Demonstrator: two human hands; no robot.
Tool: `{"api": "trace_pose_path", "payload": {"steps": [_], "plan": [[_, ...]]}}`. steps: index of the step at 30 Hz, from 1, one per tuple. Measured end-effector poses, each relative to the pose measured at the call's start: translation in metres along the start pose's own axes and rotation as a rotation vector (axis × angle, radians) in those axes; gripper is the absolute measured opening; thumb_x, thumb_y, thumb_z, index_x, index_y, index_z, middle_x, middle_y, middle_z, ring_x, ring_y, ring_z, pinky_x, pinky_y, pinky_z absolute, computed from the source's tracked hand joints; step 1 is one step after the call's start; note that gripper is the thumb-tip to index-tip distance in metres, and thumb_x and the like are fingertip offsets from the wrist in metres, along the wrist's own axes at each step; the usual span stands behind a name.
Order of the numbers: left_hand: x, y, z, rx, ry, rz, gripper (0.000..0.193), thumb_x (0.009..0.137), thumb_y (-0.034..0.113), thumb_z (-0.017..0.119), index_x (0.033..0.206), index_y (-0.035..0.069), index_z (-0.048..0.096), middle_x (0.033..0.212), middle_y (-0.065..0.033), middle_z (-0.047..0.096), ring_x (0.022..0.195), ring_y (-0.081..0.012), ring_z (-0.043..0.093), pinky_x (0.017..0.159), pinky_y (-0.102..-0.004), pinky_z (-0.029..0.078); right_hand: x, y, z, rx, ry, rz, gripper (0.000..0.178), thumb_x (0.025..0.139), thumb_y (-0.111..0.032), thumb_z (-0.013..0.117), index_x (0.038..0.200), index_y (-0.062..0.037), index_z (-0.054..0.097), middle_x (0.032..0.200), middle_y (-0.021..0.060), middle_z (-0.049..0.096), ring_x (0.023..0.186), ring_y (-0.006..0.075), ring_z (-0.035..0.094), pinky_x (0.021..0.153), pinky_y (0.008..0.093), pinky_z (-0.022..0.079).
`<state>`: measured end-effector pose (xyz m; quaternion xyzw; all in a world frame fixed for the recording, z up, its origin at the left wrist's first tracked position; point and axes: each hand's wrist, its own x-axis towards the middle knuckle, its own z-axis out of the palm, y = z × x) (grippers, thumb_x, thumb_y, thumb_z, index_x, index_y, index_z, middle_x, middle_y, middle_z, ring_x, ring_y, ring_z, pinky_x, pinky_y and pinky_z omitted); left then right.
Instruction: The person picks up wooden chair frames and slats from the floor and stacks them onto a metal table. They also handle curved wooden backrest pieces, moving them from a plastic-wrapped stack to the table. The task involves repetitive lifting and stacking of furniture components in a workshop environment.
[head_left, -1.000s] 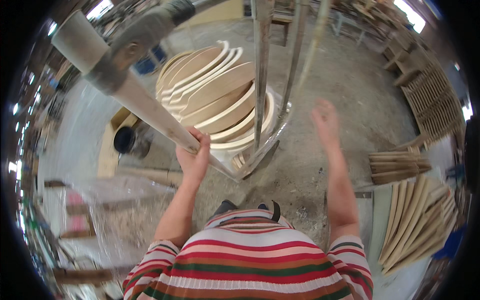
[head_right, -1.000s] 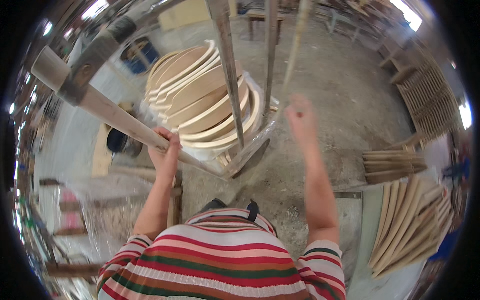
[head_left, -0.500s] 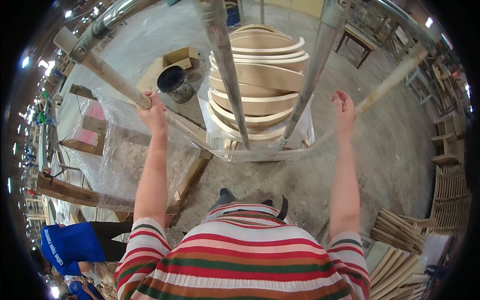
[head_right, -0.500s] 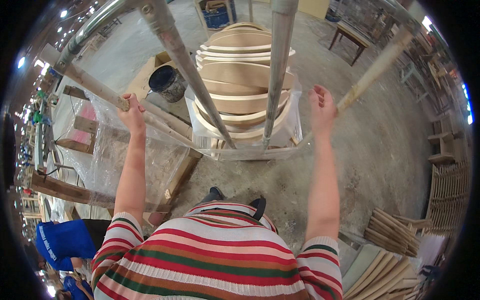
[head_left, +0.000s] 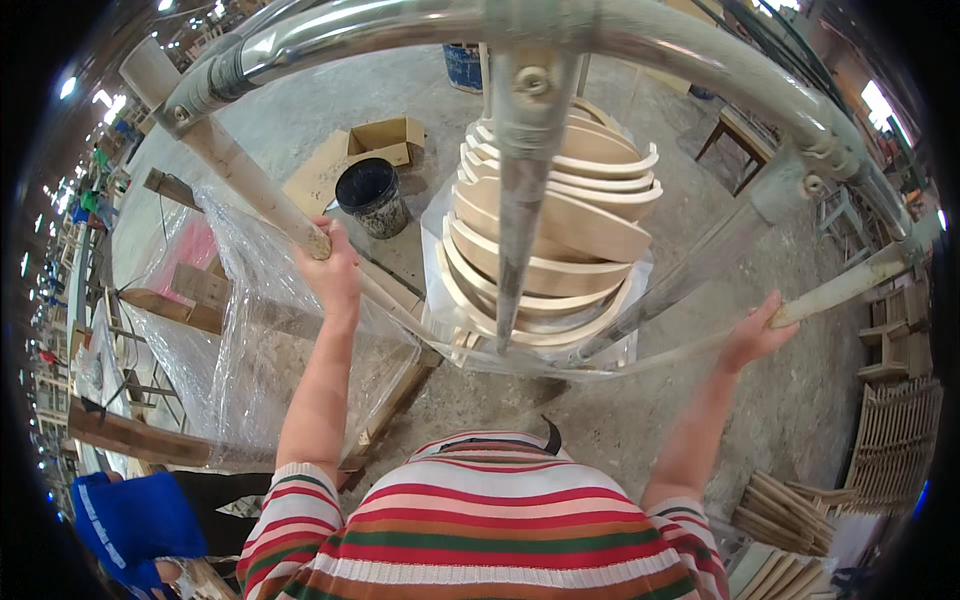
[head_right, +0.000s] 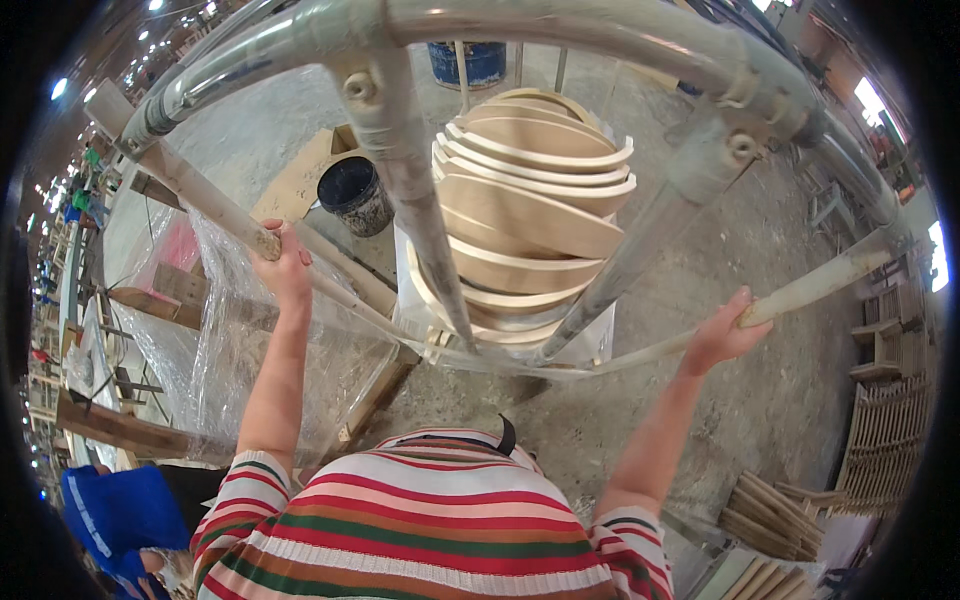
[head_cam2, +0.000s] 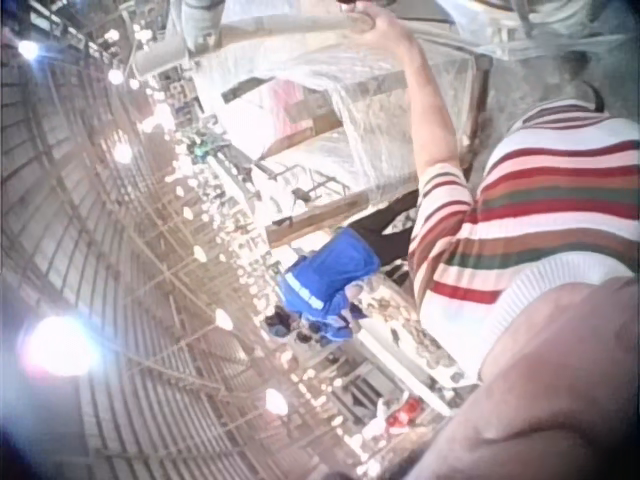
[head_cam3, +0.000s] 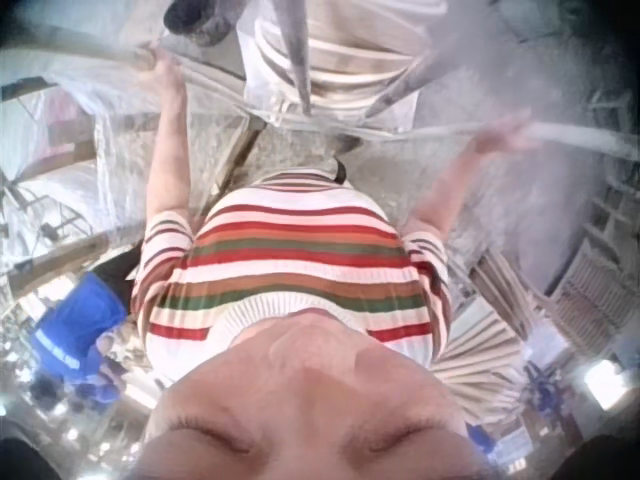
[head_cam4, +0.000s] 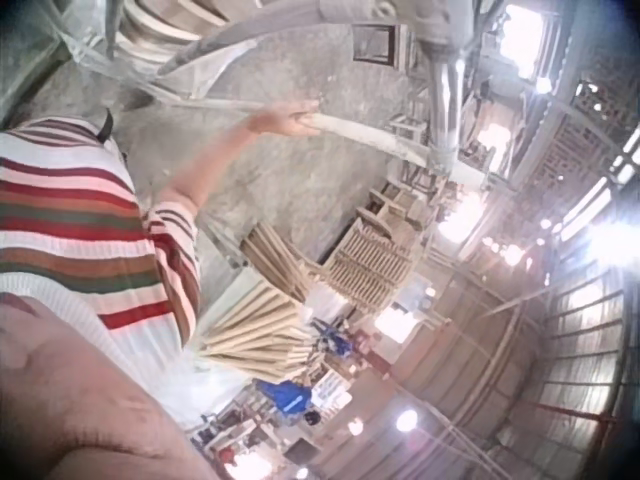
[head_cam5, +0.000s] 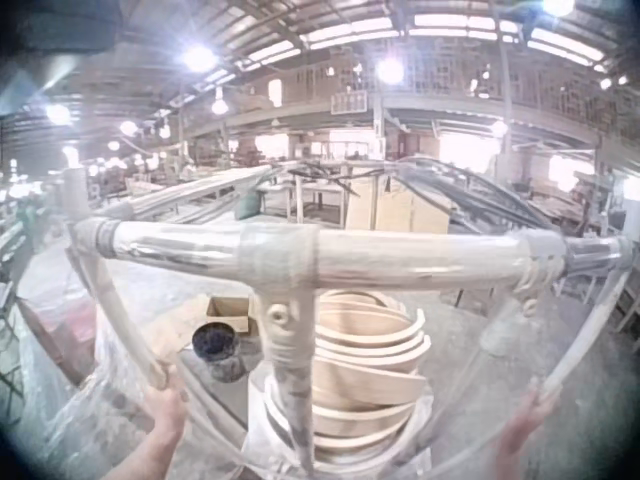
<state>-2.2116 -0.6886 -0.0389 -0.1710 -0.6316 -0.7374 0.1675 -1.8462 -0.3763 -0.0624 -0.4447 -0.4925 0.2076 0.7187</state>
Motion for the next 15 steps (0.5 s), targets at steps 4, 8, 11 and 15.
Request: {"api": "trace_pose_path", "payload": {"steps": [4, 8, 11, 15], "plan": [[0.015, -0.012, 0.008, -0.080, -0.063, 0.011, 0.013, 0.082, 0.008, 0.058, 0.088, 0.002, 0.048, 0.062, -0.0021, 0.049, 0.044, -0.0072, 0.044, 0.039, -0.0221, 0.034, 0.017, 0.021, 0.012, 0.073, -0.214, -0.004, 0.017, 0.084, -0.015, 0.057, 0.075, -0.0057, 0.046, 0.060, 0.0009, 0.046, 0.052, 0.0092, 0.043, 0.052, 0.0249, 0.039], [0.033, -0.031, 0.020, -0.034, -0.075, 0.047, 0.013, 0.083, 0.009, 0.058, 0.087, 0.003, 0.047, 0.059, -0.0011, 0.048, 0.043, -0.0069, 0.043, 0.038, -0.0225, 0.034, 0.026, 0.029, 0.026, 0.233, -0.440, 0.217, 0.024, 0.083, -0.011, 0.057, 0.064, -0.0085, 0.043, 0.053, 0.0000, 0.041, 0.049, 0.0090, 0.042, 0.049, 0.0253, 0.037], [0.058, -0.043, 0.030, -0.009, -0.075, 0.099, 0.015, 0.082, 0.011, 0.059, 0.086, 0.003, 0.047, 0.056, -0.0006, 0.047, 0.041, -0.0072, 0.043, 0.037, -0.0227, 0.034, 0.018, 0.026, 0.044, 0.299, -0.474, 0.280, 0.024, 0.082, -0.009, 0.057, 0.064, -0.0089, 0.042, 0.054, 0.0000, 0.041, 0.049, 0.0095, 0.042, 0.047, 0.0254, 0.036], [0.100, -0.055, 0.042, 0.094, 0.009, 0.089, 0.018, 0.080, 0.013, 0.059, 0.084, 0.002, 0.046, 0.055, -0.0013, 0.047, 0.041, -0.0088, 0.045, 0.038, -0.0235, 0.035, 0.008, 0.025, 0.077, 0.335, -0.517, 0.294, 0.022, 0.082, -0.008, 0.057, 0.065, -0.0089, 0.043, 0.055, 0.0003, 0.042, 0.048, 0.0096, 0.042, 0.047, 0.0249, 0.037]]}}
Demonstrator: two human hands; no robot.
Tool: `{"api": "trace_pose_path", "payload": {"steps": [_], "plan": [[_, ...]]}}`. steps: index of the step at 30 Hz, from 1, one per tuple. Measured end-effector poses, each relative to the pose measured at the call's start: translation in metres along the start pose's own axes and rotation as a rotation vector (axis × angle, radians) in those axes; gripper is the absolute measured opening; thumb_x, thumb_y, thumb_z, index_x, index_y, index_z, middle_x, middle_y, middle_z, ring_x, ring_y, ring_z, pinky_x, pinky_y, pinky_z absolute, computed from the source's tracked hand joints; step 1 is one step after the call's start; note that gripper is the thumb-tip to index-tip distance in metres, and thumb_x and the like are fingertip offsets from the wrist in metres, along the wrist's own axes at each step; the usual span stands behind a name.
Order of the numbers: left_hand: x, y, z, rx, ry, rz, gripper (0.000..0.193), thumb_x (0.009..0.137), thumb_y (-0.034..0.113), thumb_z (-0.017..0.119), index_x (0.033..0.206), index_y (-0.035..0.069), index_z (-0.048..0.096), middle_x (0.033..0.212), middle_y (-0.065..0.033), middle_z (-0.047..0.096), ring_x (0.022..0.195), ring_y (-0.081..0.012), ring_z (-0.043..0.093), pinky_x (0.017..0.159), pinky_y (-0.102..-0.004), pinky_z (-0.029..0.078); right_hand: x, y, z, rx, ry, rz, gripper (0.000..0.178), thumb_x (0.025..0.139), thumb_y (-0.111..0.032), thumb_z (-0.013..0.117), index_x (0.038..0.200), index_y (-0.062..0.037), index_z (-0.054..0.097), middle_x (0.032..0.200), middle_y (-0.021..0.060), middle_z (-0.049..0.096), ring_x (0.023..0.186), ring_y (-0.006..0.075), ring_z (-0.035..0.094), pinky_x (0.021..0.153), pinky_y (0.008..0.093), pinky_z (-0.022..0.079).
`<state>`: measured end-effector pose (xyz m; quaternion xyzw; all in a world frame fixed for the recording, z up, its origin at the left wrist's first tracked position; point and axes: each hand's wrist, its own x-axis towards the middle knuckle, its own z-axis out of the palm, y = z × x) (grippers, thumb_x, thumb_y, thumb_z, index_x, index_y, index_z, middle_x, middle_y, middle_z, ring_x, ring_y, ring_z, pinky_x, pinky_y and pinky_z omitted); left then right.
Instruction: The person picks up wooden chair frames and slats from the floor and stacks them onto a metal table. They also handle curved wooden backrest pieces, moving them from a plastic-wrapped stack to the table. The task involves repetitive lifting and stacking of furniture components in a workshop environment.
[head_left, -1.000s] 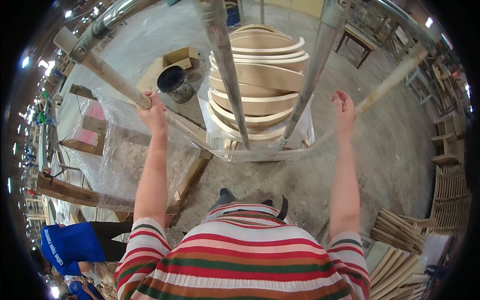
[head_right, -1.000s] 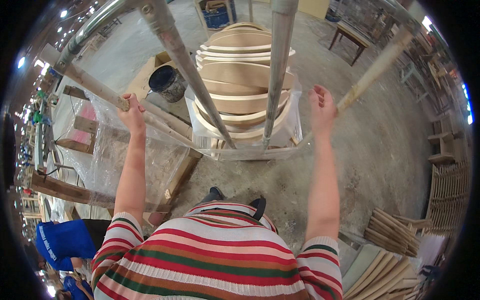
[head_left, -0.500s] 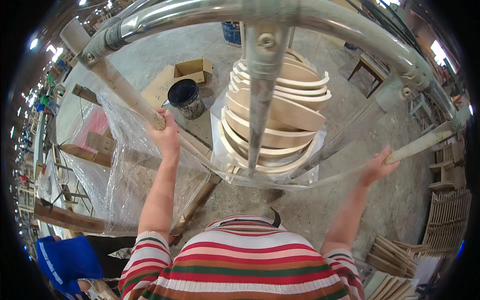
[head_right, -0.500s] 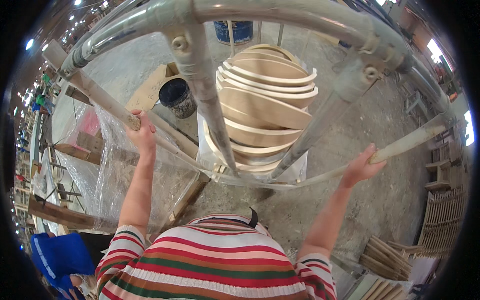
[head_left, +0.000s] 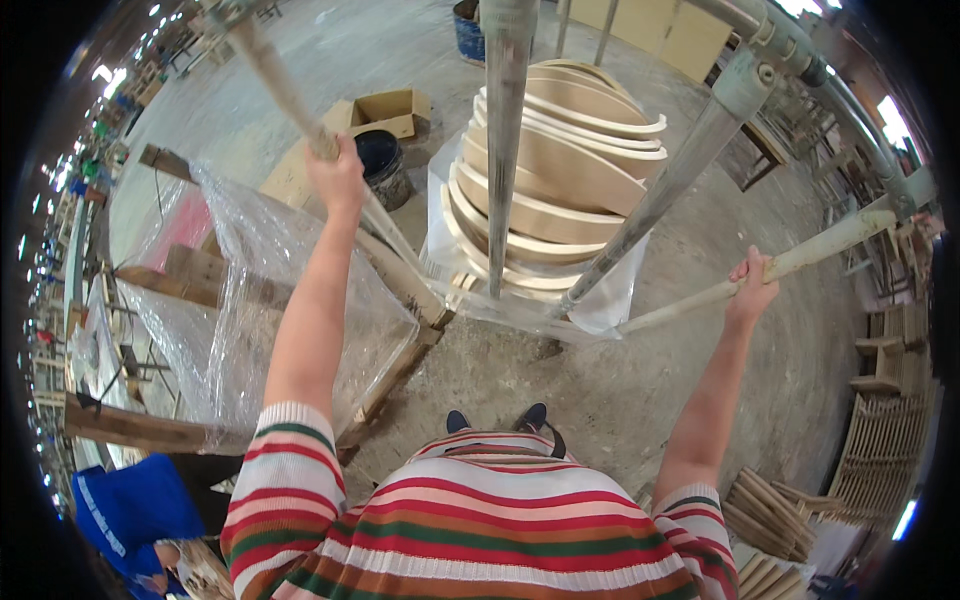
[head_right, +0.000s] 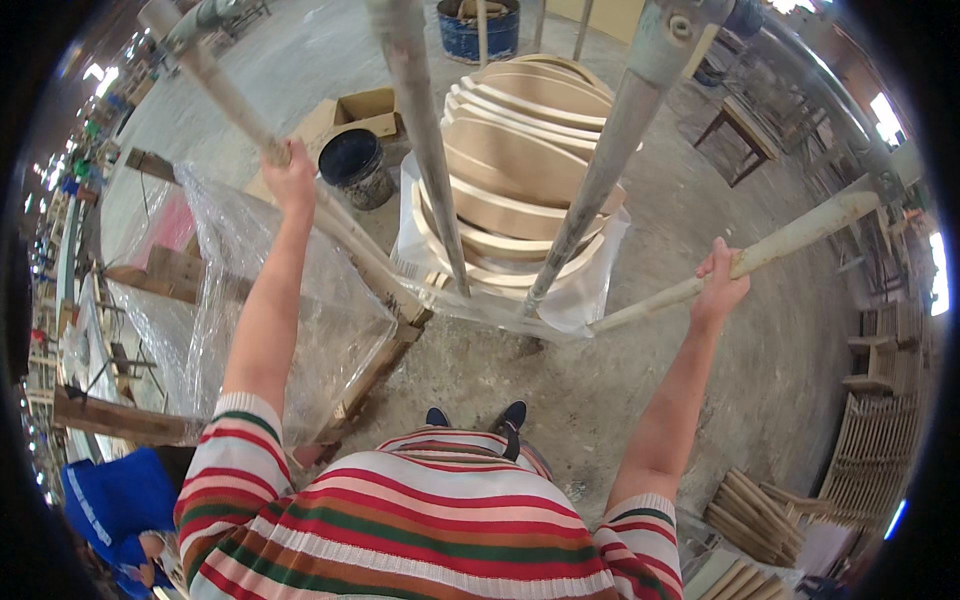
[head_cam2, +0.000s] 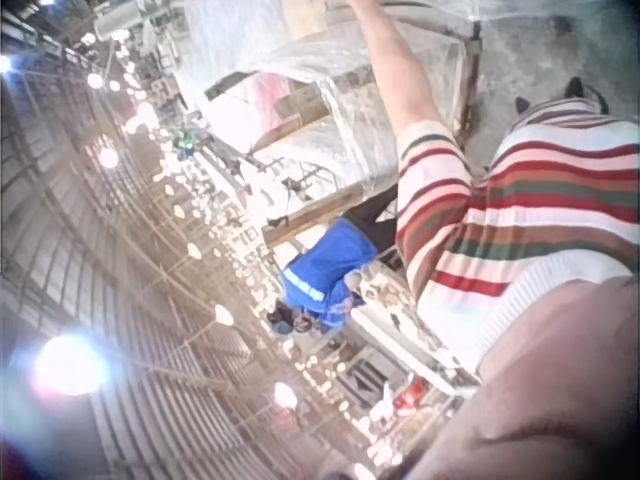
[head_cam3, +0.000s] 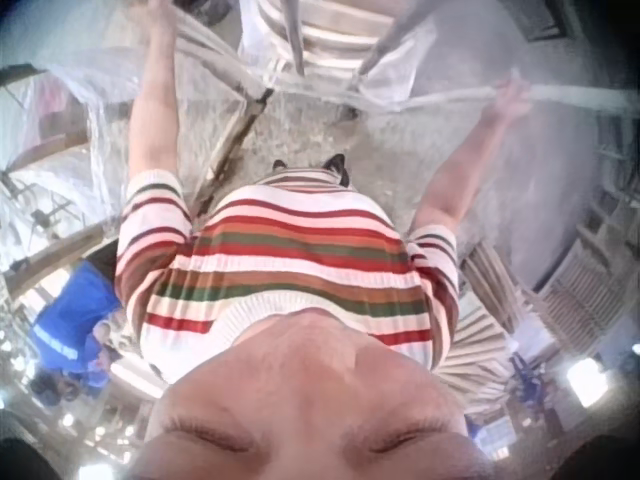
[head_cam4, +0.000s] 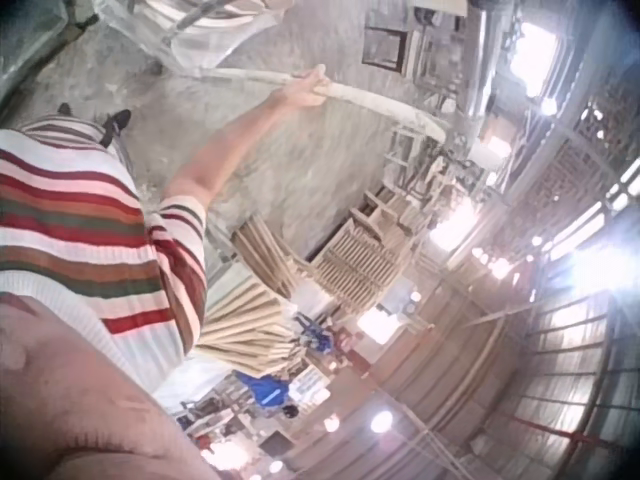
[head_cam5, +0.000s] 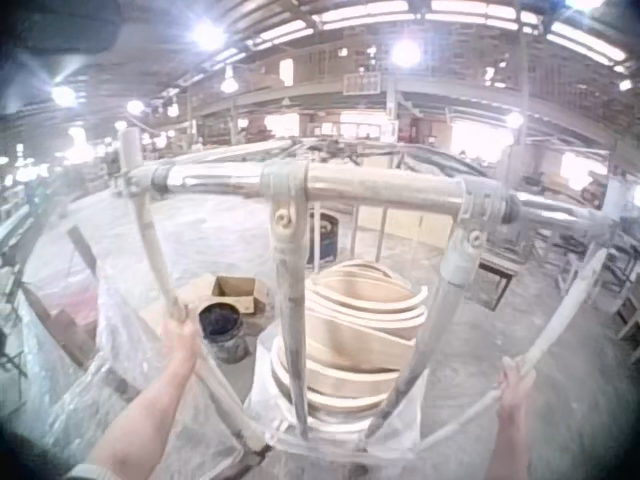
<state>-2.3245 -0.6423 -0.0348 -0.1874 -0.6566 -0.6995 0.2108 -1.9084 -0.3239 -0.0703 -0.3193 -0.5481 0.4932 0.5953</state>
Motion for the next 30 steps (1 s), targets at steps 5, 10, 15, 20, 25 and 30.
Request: {"api": "trace_pose_path", "payload": {"steps": [5, 10, 15, 20, 25, 30], "plan": [[0.020, -0.019, 0.025, 0.033, 0.032, 0.030, 0.019, 0.078, 0.014, 0.059, 0.080, 0.002, 0.045, 0.055, -0.0031, 0.049, 0.041, -0.0114, 0.048, 0.040, -0.0261, 0.038, 0.007, 0.008, 0.015, 0.040, -0.104, -0.013, 0.020, 0.081, -0.007, 0.058, 0.068, -0.0079, 0.043, 0.056, 0.0007, 0.042, 0.049, 0.0096, 0.042, 0.047, 0.0248, 0.036], [0.068, -0.051, 0.012, 0.219, 0.100, 0.128, 0.022, 0.077, 0.017, 0.059, 0.084, 0.000, 0.047, 0.056, -0.0074, 0.053, 0.043, -0.0145, 0.052, 0.043, -0.0281, 0.041, -0.005, 0.012, 0.053, 0.093, -0.112, 0.036, 0.016, 0.081, -0.004, 0.057, 0.072, -0.0069, 0.044, 0.057, 0.0007, 0.042, 0.050, 0.0098, 0.042, 0.048, 0.0244, 0.036], [0.112, -0.076, 0.024, 0.320, 0.047, -0.062, 0.027, 0.075, 0.022, 0.059, 0.088, 0.000, 0.050, 0.059, -0.0097, 0.057, 0.049, -0.0171, 0.058, 0.050, -0.0320, 0.045, -0.041, 0.002, 0.093, 0.016, -0.148, 0.029, 0.012, 0.081, -0.003, 0.055, 0.077, -0.0058, 0.045, 0.061, 0.0014, 0.045, 0.054, 0.0096, 0.045, 0.053, 0.0241, 0.037], [0.203, -0.121, -0.011, 0.342, -0.081, -0.153, 0.033, 0.075, 0.023, 0.059, 0.095, -0.001, 0.050, 0.067, -0.0133, 0.059, 0.059, -0.0223, 0.061, 0.057, -0.0337, 0.047, -0.095, 0.007, 0.152, 0.213, -0.439, 0.061, 0.007, 0.082, -0.005, 0.056, 0.085, -0.0066, 0.049, 0.067, 0.0018, 0.049, 0.060, 0.0096, 0.048, 0.055, 0.0249, 0.040], [0.246, -0.157, -0.022, 0.622, -0.158, 0.036, 0.040, 0.074, 0.019, 0.057, 0.107, -0.003, 0.048, 0.097, -0.0225, 0.058, 0.093, -0.0312, 0.058, 0.077, -0.0394, 0.045, -0.139, -0.004, 0.188, 0.169, -0.543, 0.140, 0.010, 0.078, -0.005, 0.059, 0.086, -0.0060, 0.052, 0.071, 0.0012, 0.053, 0.063, 0.0095, 0.051, 0.057, 0.0243, 0.042], [0.187, -0.176, -0.090, 0.492, -0.437, -0.340, 0.038, 0.084, 0.030, 0.053, 0.108, 0.001, 0.052, 0.087, -0.0097, 0.061, 0.072, -0.0218, 0.057, 0.062, -0.0359, 0.044, -0.172, -0.027, 0.228, 0.117, -0.869, 0.277, 0.017, 0.072, -0.008, 0.066, 0.084, -0.0070, 0.055, 0.077, 0.0001, 0.055, 0.069, 0.0080, 0.051, 0.062, 0.0250, 0.043]]}}
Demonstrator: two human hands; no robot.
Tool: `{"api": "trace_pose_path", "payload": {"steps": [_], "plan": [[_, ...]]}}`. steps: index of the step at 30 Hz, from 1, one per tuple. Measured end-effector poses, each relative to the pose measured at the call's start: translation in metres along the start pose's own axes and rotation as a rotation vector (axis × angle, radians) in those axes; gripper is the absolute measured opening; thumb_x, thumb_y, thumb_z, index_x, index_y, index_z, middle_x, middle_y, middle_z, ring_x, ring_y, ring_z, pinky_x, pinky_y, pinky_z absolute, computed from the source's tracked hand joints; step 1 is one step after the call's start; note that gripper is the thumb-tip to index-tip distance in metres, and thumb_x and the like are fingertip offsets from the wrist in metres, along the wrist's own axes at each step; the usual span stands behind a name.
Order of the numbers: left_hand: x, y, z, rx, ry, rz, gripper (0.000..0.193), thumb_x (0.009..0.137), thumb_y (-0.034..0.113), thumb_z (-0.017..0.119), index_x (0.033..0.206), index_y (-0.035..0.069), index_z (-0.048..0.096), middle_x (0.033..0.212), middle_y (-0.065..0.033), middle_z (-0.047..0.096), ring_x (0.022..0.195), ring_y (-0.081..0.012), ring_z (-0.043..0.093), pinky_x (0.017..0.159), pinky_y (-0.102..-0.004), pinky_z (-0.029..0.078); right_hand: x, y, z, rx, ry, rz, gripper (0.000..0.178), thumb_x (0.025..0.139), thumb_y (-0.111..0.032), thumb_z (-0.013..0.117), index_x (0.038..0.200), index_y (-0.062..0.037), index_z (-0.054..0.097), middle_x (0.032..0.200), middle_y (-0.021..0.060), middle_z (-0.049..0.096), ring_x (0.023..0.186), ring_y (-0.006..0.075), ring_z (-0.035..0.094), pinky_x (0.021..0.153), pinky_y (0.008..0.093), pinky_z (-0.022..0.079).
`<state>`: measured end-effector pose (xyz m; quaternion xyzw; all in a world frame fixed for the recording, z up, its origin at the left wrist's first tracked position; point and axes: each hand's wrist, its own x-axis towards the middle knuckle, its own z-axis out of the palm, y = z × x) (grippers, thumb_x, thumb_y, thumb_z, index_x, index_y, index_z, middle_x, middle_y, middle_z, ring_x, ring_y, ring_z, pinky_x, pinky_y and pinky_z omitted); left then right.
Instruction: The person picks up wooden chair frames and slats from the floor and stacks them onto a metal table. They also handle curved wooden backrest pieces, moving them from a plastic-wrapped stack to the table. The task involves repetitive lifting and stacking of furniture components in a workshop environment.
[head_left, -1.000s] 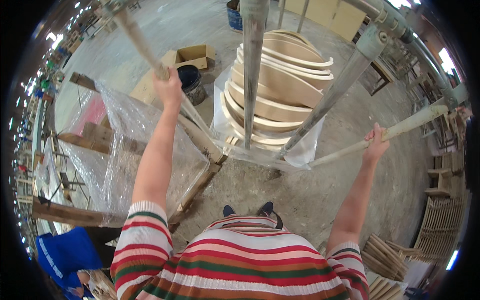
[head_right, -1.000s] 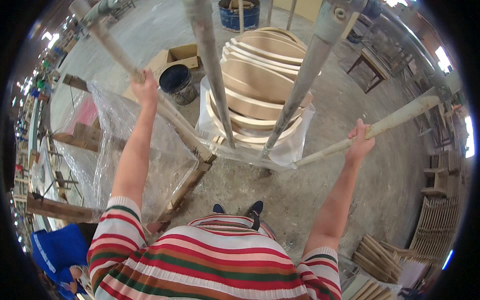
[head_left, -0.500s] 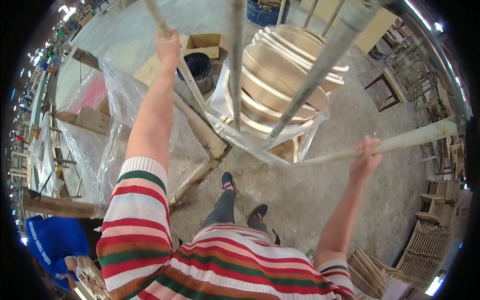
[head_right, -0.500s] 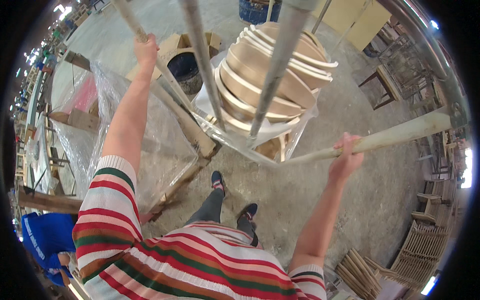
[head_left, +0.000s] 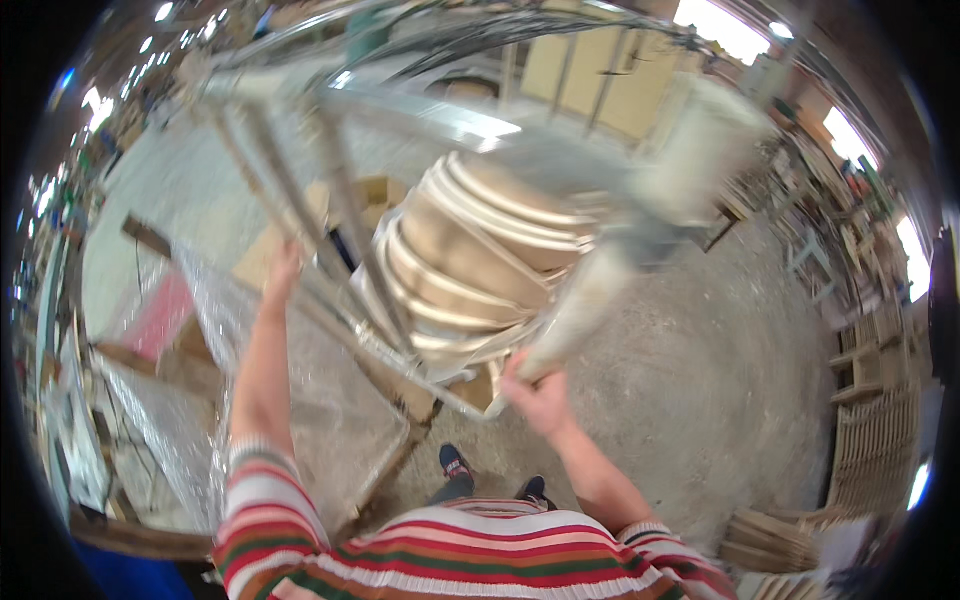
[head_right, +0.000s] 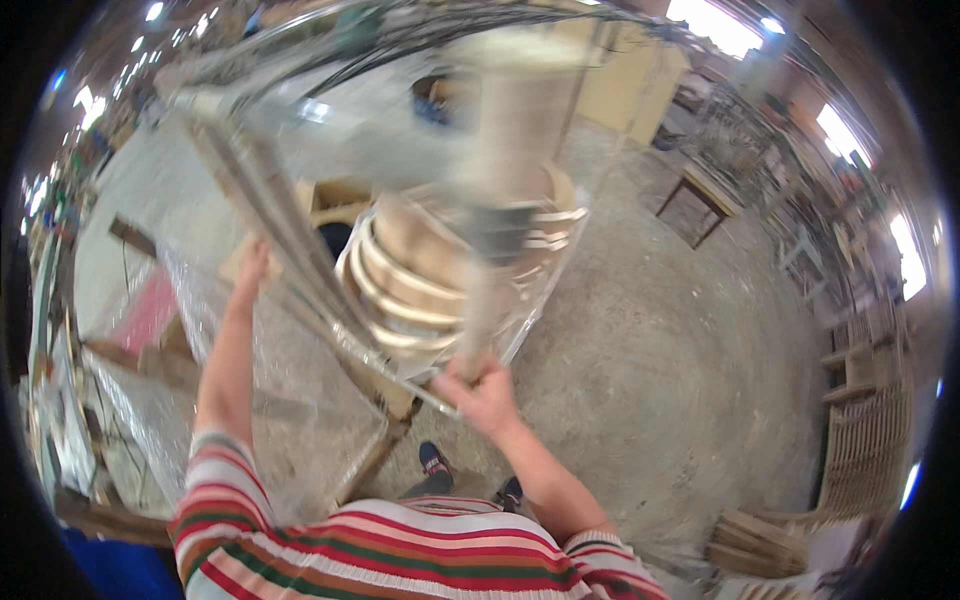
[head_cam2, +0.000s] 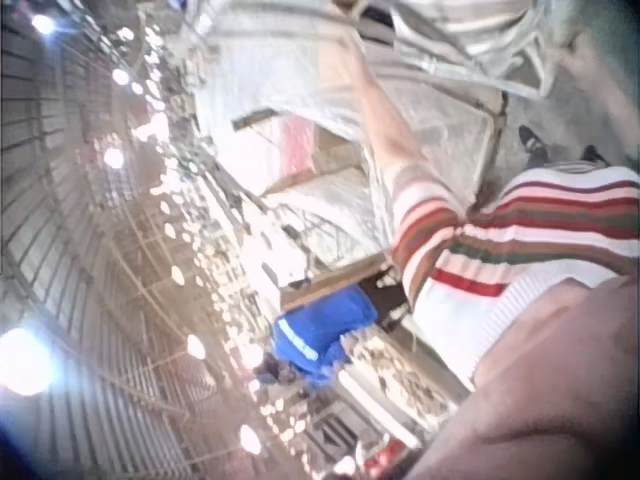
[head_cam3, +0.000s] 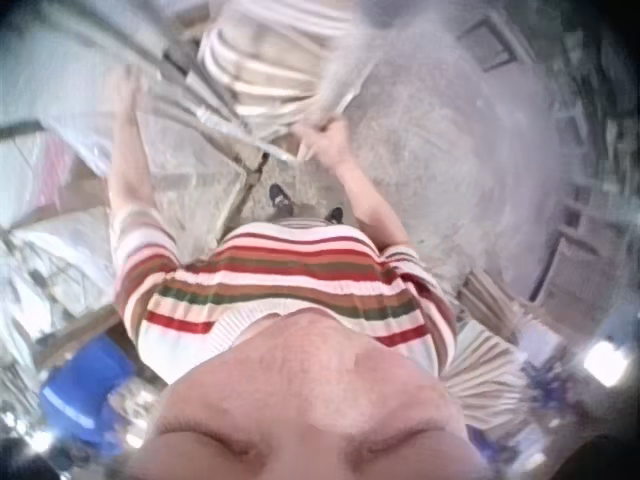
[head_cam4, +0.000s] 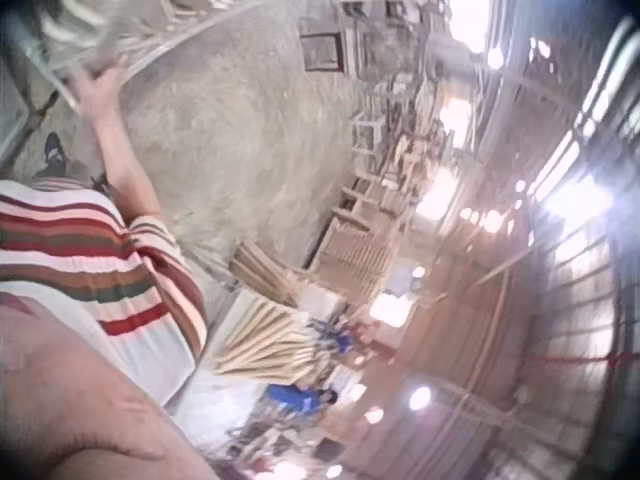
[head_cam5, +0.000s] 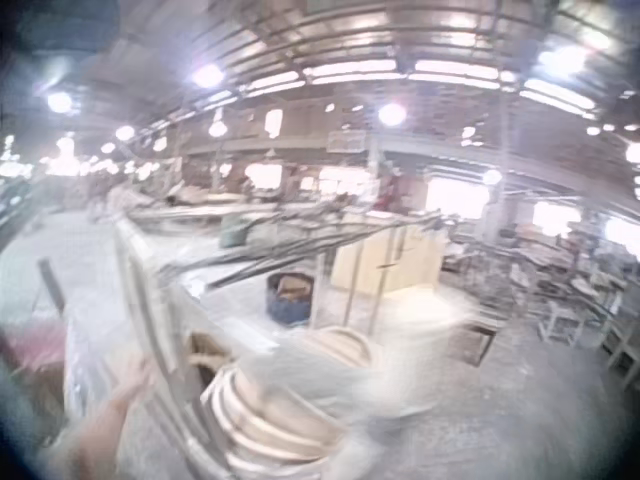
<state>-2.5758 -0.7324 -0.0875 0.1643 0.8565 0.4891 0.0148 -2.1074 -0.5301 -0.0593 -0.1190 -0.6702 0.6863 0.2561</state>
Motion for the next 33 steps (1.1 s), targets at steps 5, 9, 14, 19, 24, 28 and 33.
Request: {"api": "trace_pose_path", "payload": {"steps": [5, 9, 14, 19, 24, 28, 33], "plan": [[-0.133, 0.016, 0.080, -0.424, -0.145, -0.313, 0.051, 0.087, 0.029, 0.048, 0.133, 0.019, 0.029, 0.121, -0.0016, 0.043, 0.097, -0.0167, 0.049, 0.074, -0.0364, 0.043, 0.006, -0.010, 0.028, -0.291, -0.242, -0.137, 0.054, 0.069, -0.031, 0.068, 0.108, -0.0007, 0.047, 0.103, 0.0156, 0.051, 0.096, 0.0272, 0.051, 0.084, 0.0356, 0.039], [-0.206, 0.031, 0.094, -0.682, -0.029, -0.157, 0.046, 0.087, 0.029, 0.049, 0.130, 0.018, 0.034, 0.116, -0.0001, 0.047, 0.094, -0.0144, 0.050, 0.075, -0.0314, 0.041, 0.009, -0.029, 0.011, -0.257, -0.490, -0.235, 0.077, 0.069, -0.031, 0.066, 0.126, 0.0062, 0.029, 0.118, 0.0232, 0.043, 0.112, 0.0341, 0.042, 0.095, 0.0370, 0.033], [-0.293, 0.079, 0.162, -0.648, 0.152, -0.134, 0.036, 0.091, 0.031, 0.041, 0.119, 0.008, 0.045, 0.106, -0.0045, 0.052, 0.091, -0.0162, 0.051, 0.075, -0.0297, 0.041, 0.004, -0.005, -0.034, -0.215, -0.622, -0.348, 0.074, 0.073, -0.028, 0.062, 0.130, 0.0025, 0.026, 0.130, 0.0211, 0.034, 0.122, 0.0317, 0.034, 0.101, 0.0368, 0.028], [-0.340, 0.099, 0.196, -0.899, -0.111, -0.129, 0.037, 0.093, 0.036, 0.033, 0.078, 0.007, 0.050, 0.071, -0.0055, 0.050, 0.067, -0.0176, 0.048, 0.064, -0.0297, 0.040, 0.032, 0.018, -0.109, -0.300, -0.807, -0.087, 0.040, 0.079, -0.025, 0.058, 0.111, -0.0024, 0.054, 0.103, 0.0143, 0.058, 0.097, 0.0263, 0.055, 0.087, 0.0345, 0.042], [-0.339, 0.109, 0.211, -0.978, -0.048, -0.171, 0.049, 0.093, 0.044, 0.023, 0.060, 0.011, 0.039, 0.051, -0.0036, 0.038, 0.049, -0.0159, 0.038, 0.051, -0.0282, 0.034, 0.107, 0.053, -0.189, -0.347, -0.512, -0.021, 0.031, 0.080, -0.025, 0.059, 0.100, -0.0007, 0.059, 0.087, 0.0117, 0.064, 0.080, 0.0201, 0.061, 0.074, 0.0305, 0.048], [-0.343, 0.098, 0.224, -0.888, 0.136, -0.113, 0.052, 0.093, 0.045, 0.021, 0.059, 0.010, 0.039, 0.049, -0.0043, 0.038, 0.043, -0.0155, 0.036, 0.046, -0.0273, 0.033, 0.169, 0.097, -0.252, -0.386, -0.384, 0.123, 0.027, 0.079, -0.019, 0.059, 0.100, -0.0008, 0.059, 0.087, 0.0087, 0.064, 0.077, 0.0162, 0.061, 0.069, 0.0283, 0.049], [-0.346, 0.099, 0.225, -0.932, 0.194, -0.028, 0.050, 0.092, 0.045, 0.025, 0.061, 0.010, 0.040, 0.048, -0.0037, 0.035, 0.044, -0.0138, 0.037, 0.044, -0.0259, 0.033, 0.209, 0.157, -0.345, -0.277, -0.328, 0.340, 0.025, 0.080, -0.015, 0.058, 0.101, -0.0007, 0.058, 0.086, 0.0074, 0.063, 0.071, 0.0134, 0.060, 0.061, 0.0268, 0.049]]}}
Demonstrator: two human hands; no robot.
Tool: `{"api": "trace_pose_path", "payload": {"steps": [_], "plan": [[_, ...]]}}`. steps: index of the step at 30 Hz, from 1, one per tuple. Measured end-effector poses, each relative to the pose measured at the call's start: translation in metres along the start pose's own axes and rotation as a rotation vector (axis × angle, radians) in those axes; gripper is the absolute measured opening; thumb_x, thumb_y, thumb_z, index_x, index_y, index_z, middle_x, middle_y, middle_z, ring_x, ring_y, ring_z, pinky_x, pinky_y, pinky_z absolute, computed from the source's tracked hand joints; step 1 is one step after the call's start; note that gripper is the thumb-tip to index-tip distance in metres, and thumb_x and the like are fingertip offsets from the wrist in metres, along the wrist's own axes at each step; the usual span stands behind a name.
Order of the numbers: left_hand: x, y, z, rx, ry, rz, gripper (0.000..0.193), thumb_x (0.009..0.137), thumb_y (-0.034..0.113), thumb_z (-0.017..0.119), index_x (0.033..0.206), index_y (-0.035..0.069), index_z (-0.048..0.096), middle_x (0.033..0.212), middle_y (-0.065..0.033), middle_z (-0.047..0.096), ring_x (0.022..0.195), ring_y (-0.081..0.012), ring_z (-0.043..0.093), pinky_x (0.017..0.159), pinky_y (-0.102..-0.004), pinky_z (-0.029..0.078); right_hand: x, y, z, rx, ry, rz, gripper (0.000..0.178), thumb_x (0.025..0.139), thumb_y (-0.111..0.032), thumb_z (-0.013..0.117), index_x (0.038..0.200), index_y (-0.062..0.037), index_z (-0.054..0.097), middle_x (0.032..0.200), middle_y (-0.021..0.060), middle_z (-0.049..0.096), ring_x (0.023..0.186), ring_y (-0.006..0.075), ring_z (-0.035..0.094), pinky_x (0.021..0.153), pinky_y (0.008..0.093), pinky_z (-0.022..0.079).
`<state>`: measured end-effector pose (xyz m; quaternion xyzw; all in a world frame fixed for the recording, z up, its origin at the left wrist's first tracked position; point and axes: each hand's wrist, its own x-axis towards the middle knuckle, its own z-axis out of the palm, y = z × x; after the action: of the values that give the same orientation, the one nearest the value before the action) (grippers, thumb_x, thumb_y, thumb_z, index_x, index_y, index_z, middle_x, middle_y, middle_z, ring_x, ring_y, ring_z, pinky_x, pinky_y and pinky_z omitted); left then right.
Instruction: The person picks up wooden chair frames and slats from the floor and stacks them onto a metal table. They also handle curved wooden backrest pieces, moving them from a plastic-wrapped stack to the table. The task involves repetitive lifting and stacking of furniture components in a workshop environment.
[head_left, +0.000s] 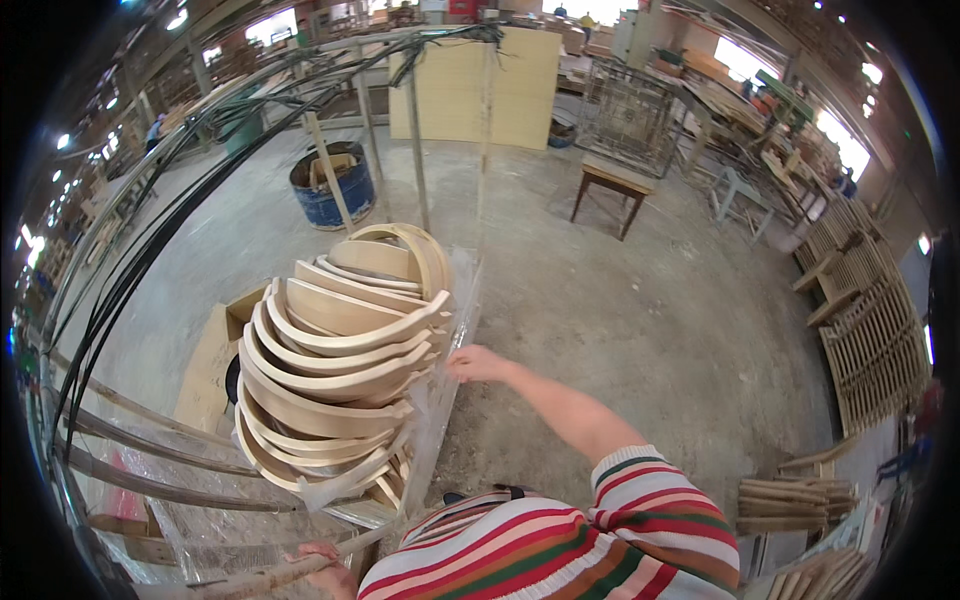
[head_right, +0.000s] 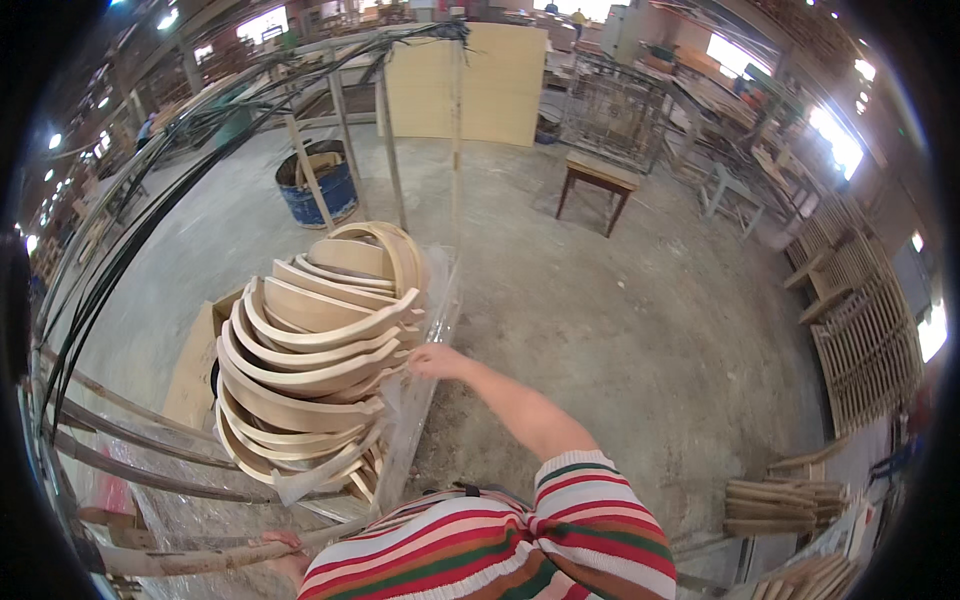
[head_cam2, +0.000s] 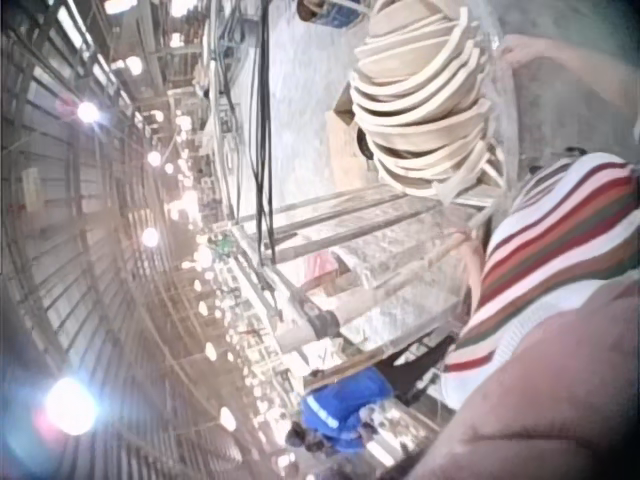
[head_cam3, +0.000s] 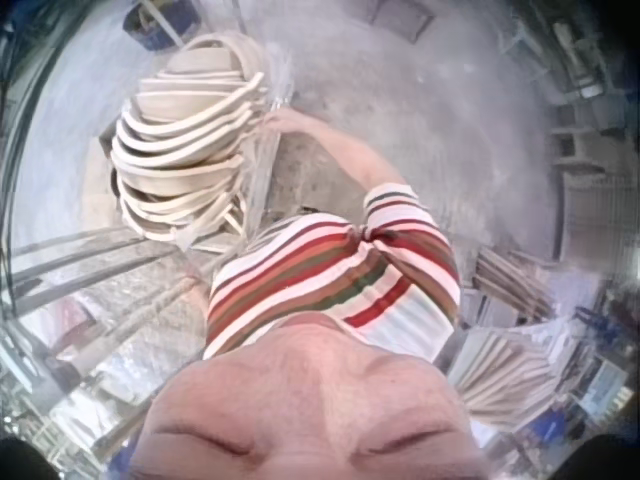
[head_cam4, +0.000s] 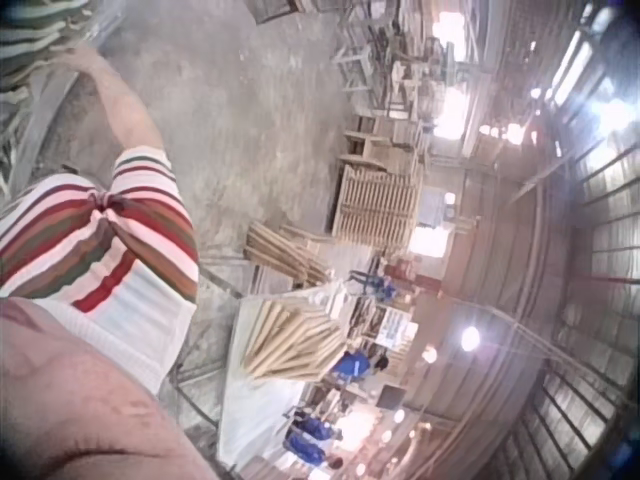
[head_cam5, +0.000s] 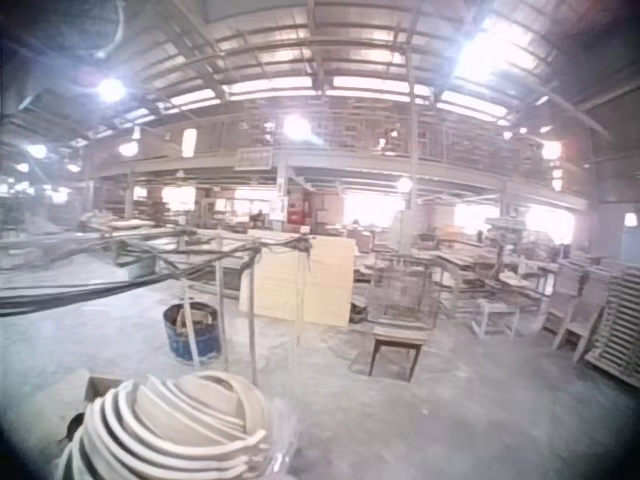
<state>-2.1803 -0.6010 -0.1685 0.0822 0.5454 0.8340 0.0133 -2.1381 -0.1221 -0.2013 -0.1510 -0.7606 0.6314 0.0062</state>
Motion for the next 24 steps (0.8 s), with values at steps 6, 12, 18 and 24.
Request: {"api": "trace_pose_path", "payload": {"steps": [6, 12, 18, 24], "plan": [[-0.006, 0.005, 0.033, 0.117, 0.373, 0.119, 0.047, 0.093, 0.042, 0.025, 0.066, 0.009, 0.042, 0.054, -0.0046, 0.042, 0.042, -0.0156, 0.039, 0.044, -0.0242, 0.033, 0.065, 0.032, -0.118, 0.092, 0.210, 0.183, 0.031, 0.078, -0.012, 0.058, 0.109, -0.0068, 0.055, 0.090, 0.0054, 0.062, 0.072, 0.0148, 0.059, 0.058, 0.0283, 0.048], [0.007, -0.016, 0.032, -0.100, 0.746, 0.246, 0.042, 0.087, 0.047, 0.032, 0.067, 0.012, 0.041, 0.057, -0.0029, 0.043, 0.047, -0.0136, 0.041, 0.045, -0.0264, 0.035, 0.170, -0.003, -0.257, -0.106, 0.621, 0.202, 0.063, 0.081, -0.020, 0.059, 0.133, -0.0023, 0.029, 0.121, 0.0158, 0.047, 0.105, 0.0256, 0.050, 0.084, 0.0381, 0.045], [0.024, -0.011, 0.080, -0.014, 1.017, 0.341, 0.042, 0.088, 0.048, 0.030, 0.065, 0.013, 0.036, 0.053, 0.0003, 0.035, 0.045, -0.0133, 0.036, 0.044, -0.0258, 0.033, 0.265, -0.061, -0.358, -0.051, 0.815, -0.061, 0.063, 0.079, -0.021, 0.061, 0.131, -0.0008, 0.031, 0.128, 0.0152, 0.039, 0.115, 0.0278, 0.042, 0.096, 0.0388, 0.033], [0.028, -0.006, 0.097, -0.040, 1.143, 0.376, 0.042, 0.087, 0.047, 0.029, 0.064, 0.013, 0.032, 0.053, 0.0009, 0.029, 0.044, -0.0128, 0.030, 0.043, -0.0270, 0.029, 0.298, -0.060, -0.409, 0.282, 0.650, -0.111, 0.025, 0.077, -0.019, 0.063, 0.092, 0.0003, 0.056, 0.076, 0.0083, 0.055, 0.075, 0.0198, 0.052, 0.072, 0.0346, 0.040]]}}
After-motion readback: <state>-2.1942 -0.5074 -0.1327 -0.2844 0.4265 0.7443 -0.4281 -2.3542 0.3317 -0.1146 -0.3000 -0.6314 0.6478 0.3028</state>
